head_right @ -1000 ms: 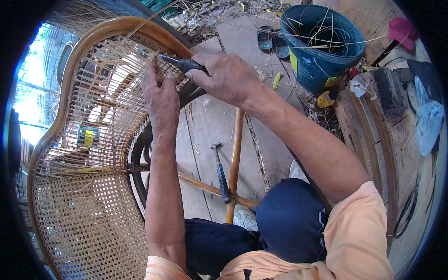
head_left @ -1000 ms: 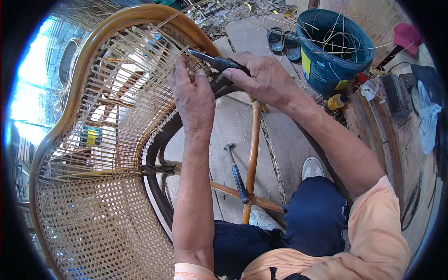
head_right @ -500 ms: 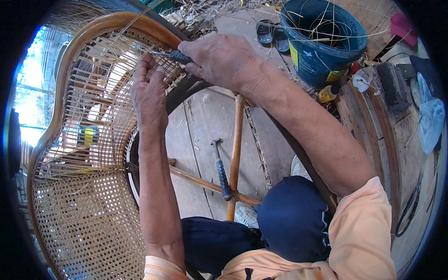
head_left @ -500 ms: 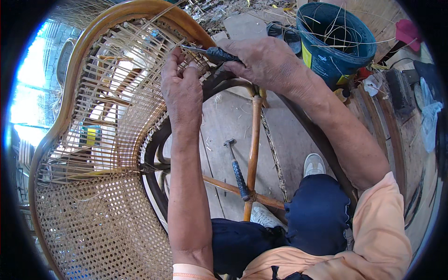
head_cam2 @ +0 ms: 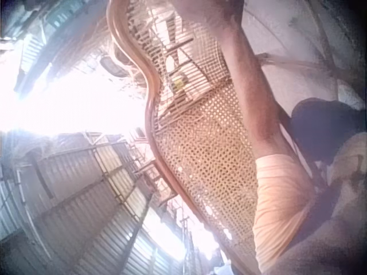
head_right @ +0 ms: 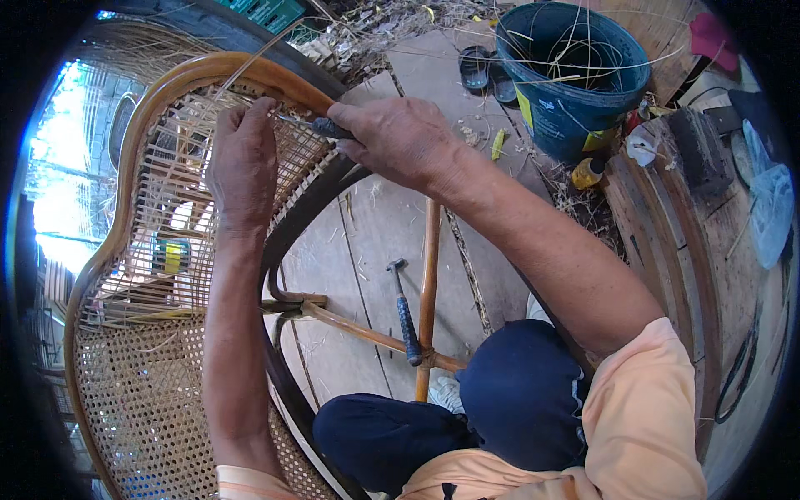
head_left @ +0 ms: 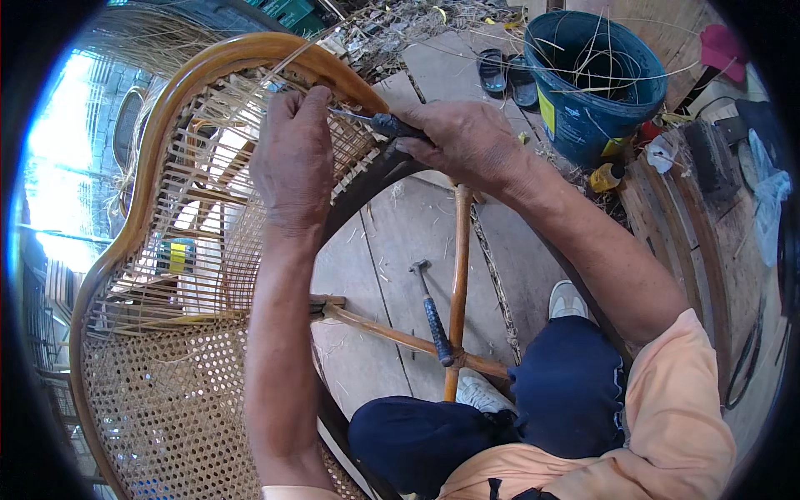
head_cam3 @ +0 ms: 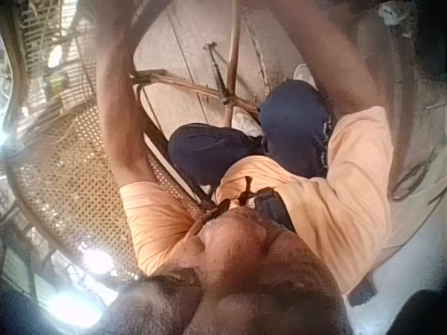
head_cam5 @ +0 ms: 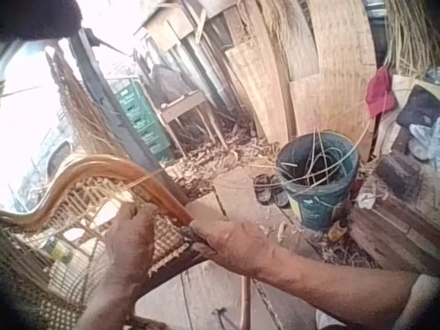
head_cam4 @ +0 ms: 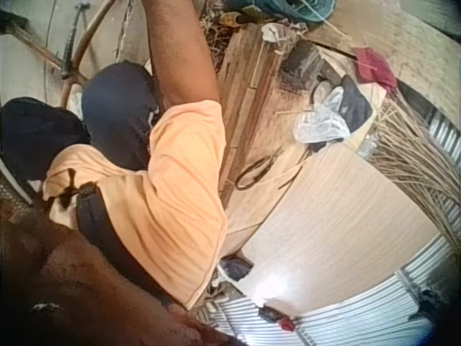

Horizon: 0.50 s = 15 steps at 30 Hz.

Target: Repairing the rattan weaving on a wicker chair frame using rattan strips, a hammer, pliers, and a knife.

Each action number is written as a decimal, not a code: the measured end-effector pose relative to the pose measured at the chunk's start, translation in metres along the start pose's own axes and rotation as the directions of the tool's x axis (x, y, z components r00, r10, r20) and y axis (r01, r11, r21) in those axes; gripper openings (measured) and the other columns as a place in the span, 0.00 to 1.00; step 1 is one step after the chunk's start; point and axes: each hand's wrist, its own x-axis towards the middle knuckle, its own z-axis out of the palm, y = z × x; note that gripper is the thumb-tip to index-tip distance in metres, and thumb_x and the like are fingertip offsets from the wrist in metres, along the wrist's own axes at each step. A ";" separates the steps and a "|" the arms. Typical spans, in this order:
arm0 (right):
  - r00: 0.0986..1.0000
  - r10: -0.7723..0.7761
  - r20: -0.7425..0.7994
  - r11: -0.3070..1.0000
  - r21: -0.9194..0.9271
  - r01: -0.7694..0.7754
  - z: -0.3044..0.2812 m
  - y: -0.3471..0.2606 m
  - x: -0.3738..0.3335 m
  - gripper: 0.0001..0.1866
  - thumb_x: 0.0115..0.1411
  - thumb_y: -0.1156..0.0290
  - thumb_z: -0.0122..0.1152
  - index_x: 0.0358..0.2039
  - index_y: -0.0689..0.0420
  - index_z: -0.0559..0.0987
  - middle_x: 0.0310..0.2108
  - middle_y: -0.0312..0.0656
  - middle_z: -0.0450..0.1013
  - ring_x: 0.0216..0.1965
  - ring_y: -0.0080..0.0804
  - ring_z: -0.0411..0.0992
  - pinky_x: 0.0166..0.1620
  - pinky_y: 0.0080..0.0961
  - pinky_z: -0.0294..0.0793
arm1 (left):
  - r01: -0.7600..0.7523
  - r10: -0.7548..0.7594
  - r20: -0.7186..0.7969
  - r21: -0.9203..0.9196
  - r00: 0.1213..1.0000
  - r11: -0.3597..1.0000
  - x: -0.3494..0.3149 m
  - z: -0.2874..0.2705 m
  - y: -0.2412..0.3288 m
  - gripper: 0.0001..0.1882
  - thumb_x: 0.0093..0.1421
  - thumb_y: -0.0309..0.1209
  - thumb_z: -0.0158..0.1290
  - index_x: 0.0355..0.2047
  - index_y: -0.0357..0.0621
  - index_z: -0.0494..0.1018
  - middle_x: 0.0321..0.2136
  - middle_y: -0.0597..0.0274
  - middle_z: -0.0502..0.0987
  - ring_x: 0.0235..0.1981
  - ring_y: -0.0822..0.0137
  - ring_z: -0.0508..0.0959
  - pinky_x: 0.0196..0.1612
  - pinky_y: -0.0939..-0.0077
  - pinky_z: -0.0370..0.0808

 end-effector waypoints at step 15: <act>0.996 0.068 -0.058 0.990 0.128 -0.061 -0.003 0.008 -0.001 0.15 0.59 0.60 0.54 0.41 0.56 0.76 0.25 0.47 0.74 0.30 0.42 0.76 0.36 0.36 0.75 | 0.106 -0.107 0.020 0.031 0.994 0.994 0.013 0.014 -0.007 0.06 0.56 0.34 0.53 0.33 0.49 0.75 0.30 0.60 0.73 0.34 0.58 0.75 0.34 0.65 0.73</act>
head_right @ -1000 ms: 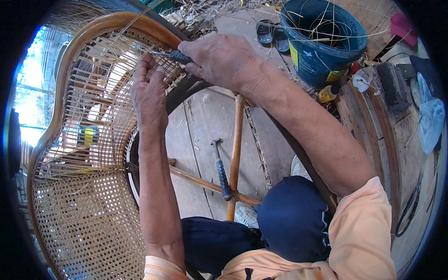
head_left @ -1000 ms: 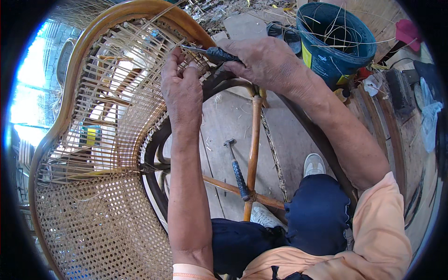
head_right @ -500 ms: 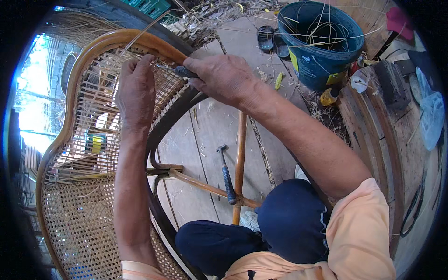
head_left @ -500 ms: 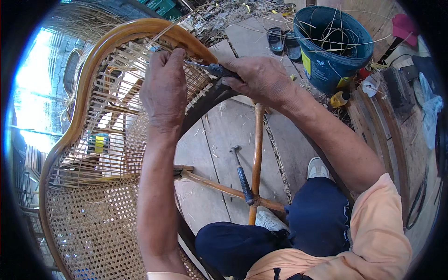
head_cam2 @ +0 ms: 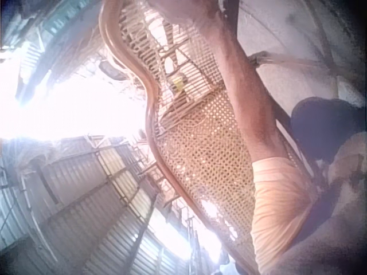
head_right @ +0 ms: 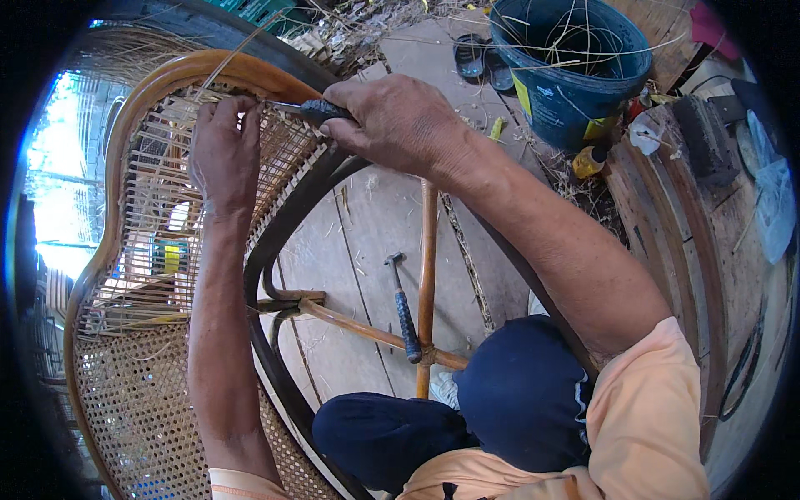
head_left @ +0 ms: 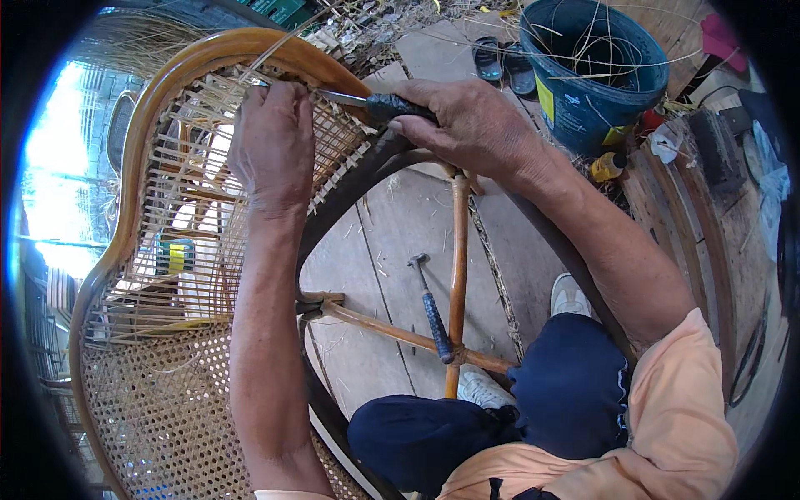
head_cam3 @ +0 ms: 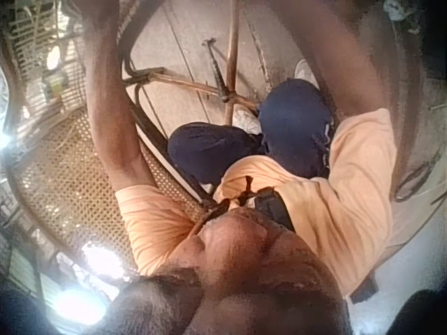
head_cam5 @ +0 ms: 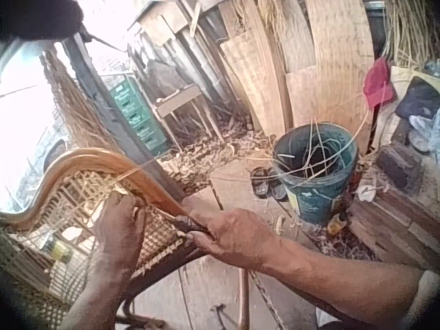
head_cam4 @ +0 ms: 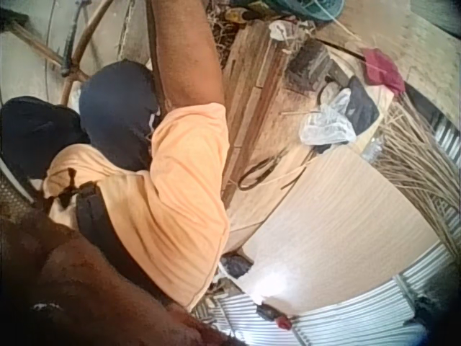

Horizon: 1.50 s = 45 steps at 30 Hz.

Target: Repairing the rattan weaving on a wicker chair frame using rattan strips, a hammer, pliers, and a knife.

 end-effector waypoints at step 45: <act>0.536 0.485 -0.691 -0.036 -0.628 -0.777 -0.272 0.047 -0.407 0.15 0.58 0.68 0.53 0.46 0.58 0.69 0.41 0.53 0.66 0.42 0.51 0.67 0.46 0.42 0.68 | 0.138 0.048 0.274 -0.616 0.960 0.775 -0.201 0.047 0.023 0.05 0.57 0.22 0.50 0.35 0.39 0.73 0.30 0.53 0.72 0.32 0.56 0.75 0.36 0.68 0.72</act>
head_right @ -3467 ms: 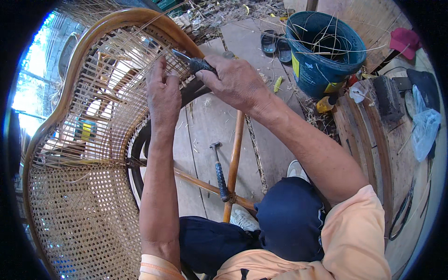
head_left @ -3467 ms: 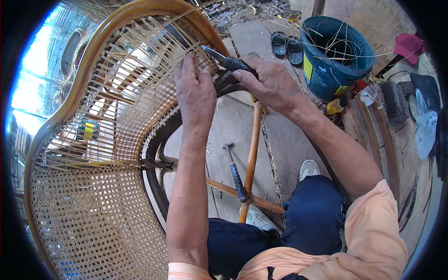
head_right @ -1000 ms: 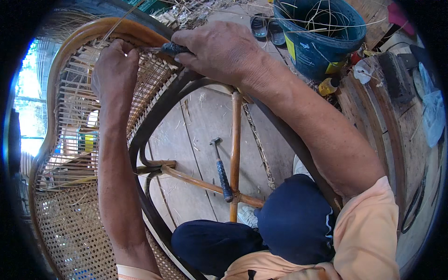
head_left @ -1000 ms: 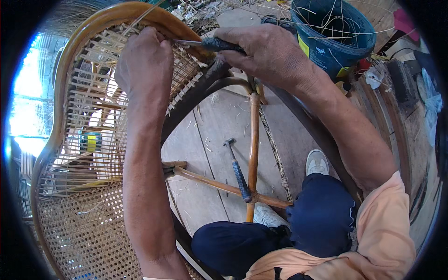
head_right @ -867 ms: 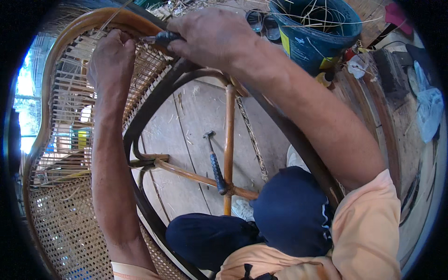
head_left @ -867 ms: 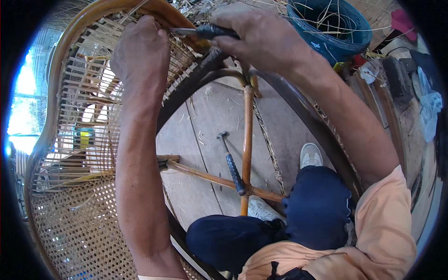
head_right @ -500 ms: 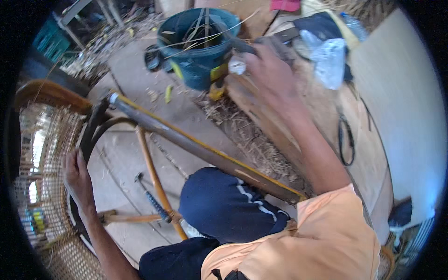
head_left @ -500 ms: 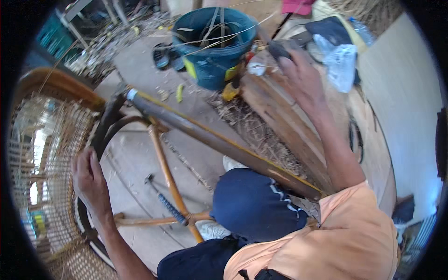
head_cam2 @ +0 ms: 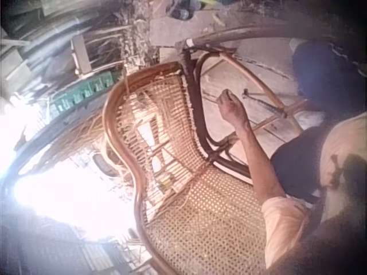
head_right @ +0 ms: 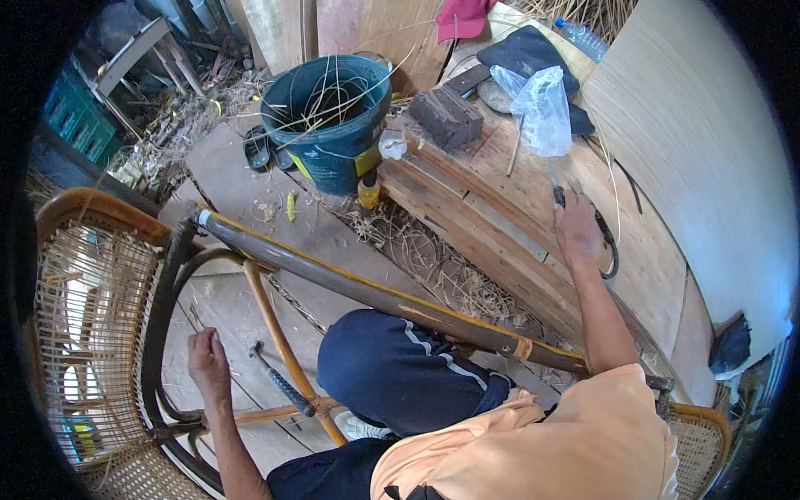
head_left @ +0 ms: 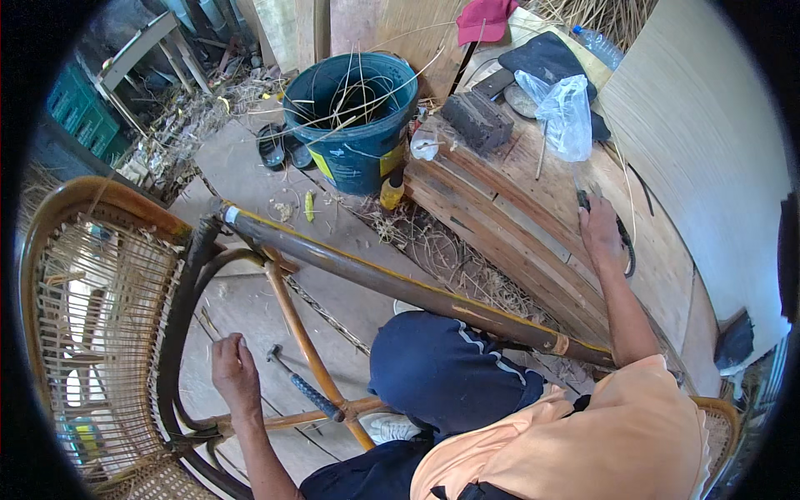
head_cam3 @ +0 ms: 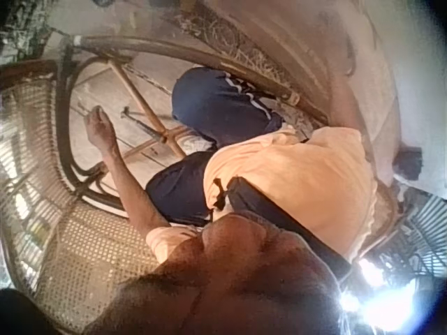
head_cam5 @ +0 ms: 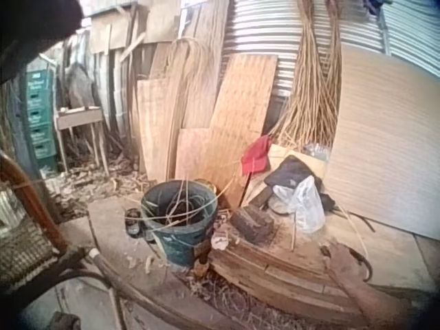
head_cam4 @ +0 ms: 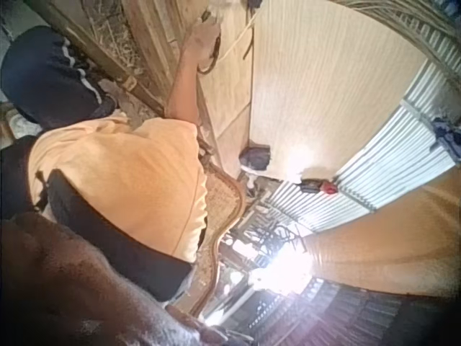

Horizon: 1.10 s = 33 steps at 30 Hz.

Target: Repairing the rattan weaving on a wicker chair frame using rattan strips, a hammer, pliers, and a knife.

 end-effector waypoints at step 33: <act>0.877 -0.385 0.289 0.865 0.444 0.233 -0.010 -0.079 0.013 0.13 0.58 0.62 0.48 0.31 0.58 0.75 0.30 0.52 0.73 0.36 0.52 0.72 0.39 0.43 0.71 | 0.253 -0.420 0.351 0.433 0.837 0.865 -0.081 0.022 -0.106 0.11 0.54 0.29 0.51 0.35 0.37 0.74 0.35 0.46 0.74 0.41 0.46 0.72 0.45 0.57 0.69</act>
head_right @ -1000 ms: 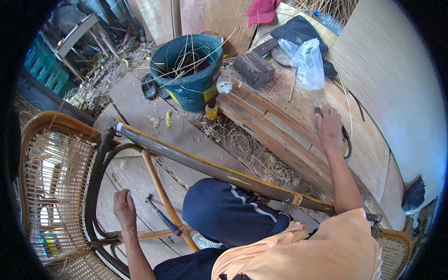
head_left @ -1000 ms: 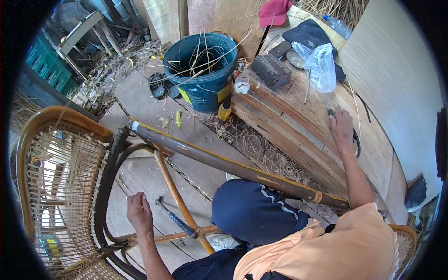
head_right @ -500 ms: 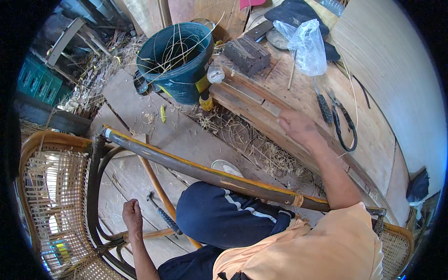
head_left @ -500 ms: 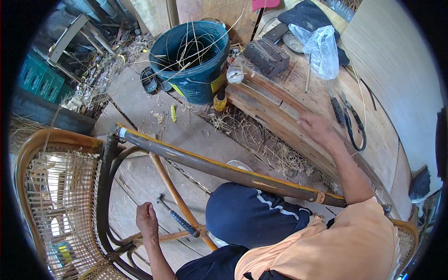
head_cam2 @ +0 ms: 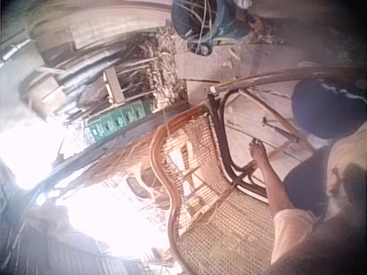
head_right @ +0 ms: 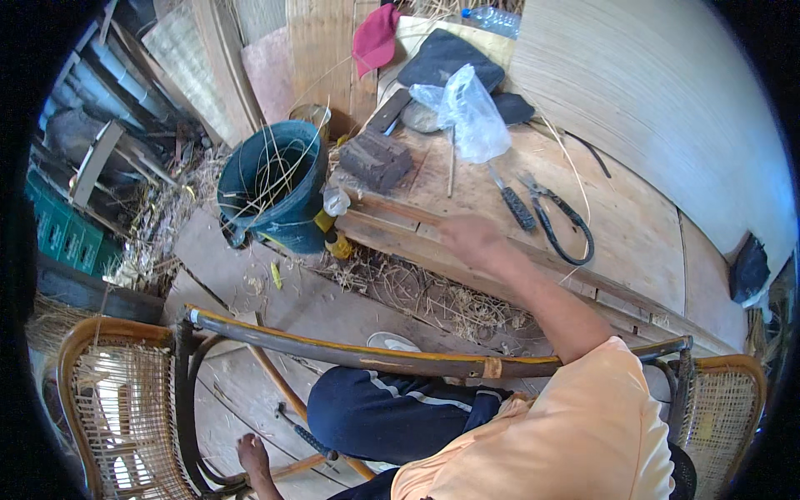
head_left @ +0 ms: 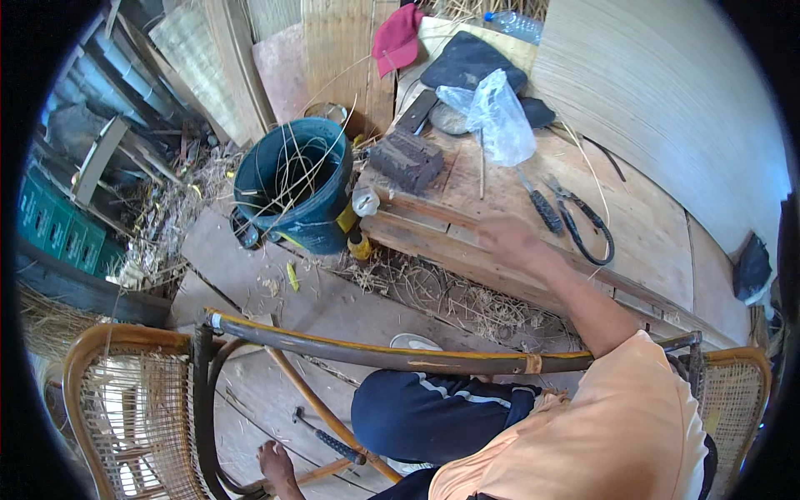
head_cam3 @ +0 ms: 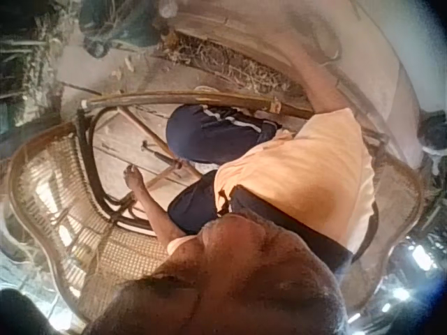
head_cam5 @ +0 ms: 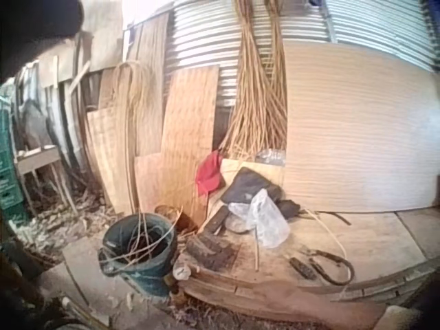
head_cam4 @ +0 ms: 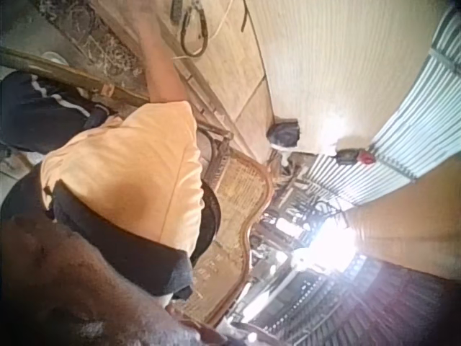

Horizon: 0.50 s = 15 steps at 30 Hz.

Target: Repairing the rattan weaving on a wicker chair frame using rattan strips, a hammer, pliers, and a knife.

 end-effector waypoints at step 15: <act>0.691 0.574 -0.439 0.713 -0.146 -0.685 -0.070 0.301 -0.038 0.14 0.53 0.66 0.51 0.28 0.64 0.78 0.32 0.60 0.73 0.38 0.56 0.72 0.41 0.45 0.70 | 0.046 -0.007 0.149 -0.256 0.989 0.966 0.000 0.035 -0.052 0.13 0.54 0.32 0.52 0.34 0.35 0.75 0.32 0.45 0.76 0.36 0.48 0.75 0.41 0.59 0.71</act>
